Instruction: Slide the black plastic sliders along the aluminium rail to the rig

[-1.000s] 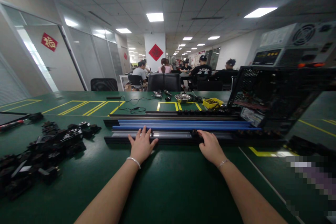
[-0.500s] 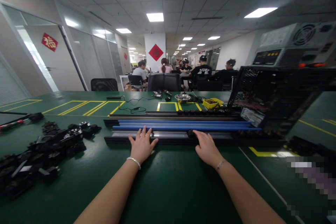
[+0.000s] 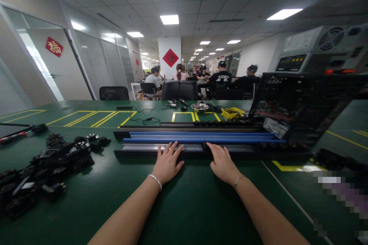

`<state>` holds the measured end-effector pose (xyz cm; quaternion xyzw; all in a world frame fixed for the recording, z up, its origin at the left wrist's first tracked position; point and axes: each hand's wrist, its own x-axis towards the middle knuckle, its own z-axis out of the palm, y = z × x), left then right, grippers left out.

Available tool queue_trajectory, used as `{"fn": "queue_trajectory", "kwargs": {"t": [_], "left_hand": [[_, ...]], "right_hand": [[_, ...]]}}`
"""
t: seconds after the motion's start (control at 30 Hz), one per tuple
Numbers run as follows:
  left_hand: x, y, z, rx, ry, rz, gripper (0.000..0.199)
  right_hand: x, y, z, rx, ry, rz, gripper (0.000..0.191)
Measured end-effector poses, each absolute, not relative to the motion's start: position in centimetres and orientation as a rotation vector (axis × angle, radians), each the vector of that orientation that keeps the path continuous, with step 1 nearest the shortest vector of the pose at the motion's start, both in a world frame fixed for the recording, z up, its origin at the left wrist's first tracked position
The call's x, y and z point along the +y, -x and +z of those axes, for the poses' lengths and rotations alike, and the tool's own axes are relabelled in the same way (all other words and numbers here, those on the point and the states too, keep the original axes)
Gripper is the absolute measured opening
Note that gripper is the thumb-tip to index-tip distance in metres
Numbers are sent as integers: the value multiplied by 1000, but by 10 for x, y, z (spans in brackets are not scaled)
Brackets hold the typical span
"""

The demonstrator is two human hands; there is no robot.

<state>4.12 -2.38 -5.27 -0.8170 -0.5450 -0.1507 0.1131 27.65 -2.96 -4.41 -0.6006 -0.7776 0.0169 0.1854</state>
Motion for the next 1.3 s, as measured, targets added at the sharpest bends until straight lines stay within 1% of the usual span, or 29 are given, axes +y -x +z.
{"fn": "queue_trajectory", "kwargs": {"t": [0.2, 0.47, 0.7, 0.83, 0.93, 1.1, 1.3], "left_hand": [[-29, -66, -54, -1450, 2528, -446, 54], [-31, -88, -48, -1579, 2506, -399, 65], [-32, -117, -50, -1552, 2553, -470, 62], [-30, -128, -49, -1659, 2519, -460, 68], [-26, -132, -48, -1715, 2518, -426, 71], [-18, -139, -47, -1804, 2509, -378, 73], [-15, -144, -48, -1814, 2481, -370, 66]], "right_hand": [[-29, -271, -47, -2190, 1703, 15, 74], [-27, -267, -51, -2215, 1699, -12, 77], [-26, -272, -51, -2248, 1669, -1, 75], [-24, -277, -57, -2253, 1656, -130, 75], [-21, -283, -61, -2151, 1771, -246, 71], [-18, -288, -62, -2104, 1859, -259, 64], [-19, -290, -61, -2119, 1836, -246, 62]]}}
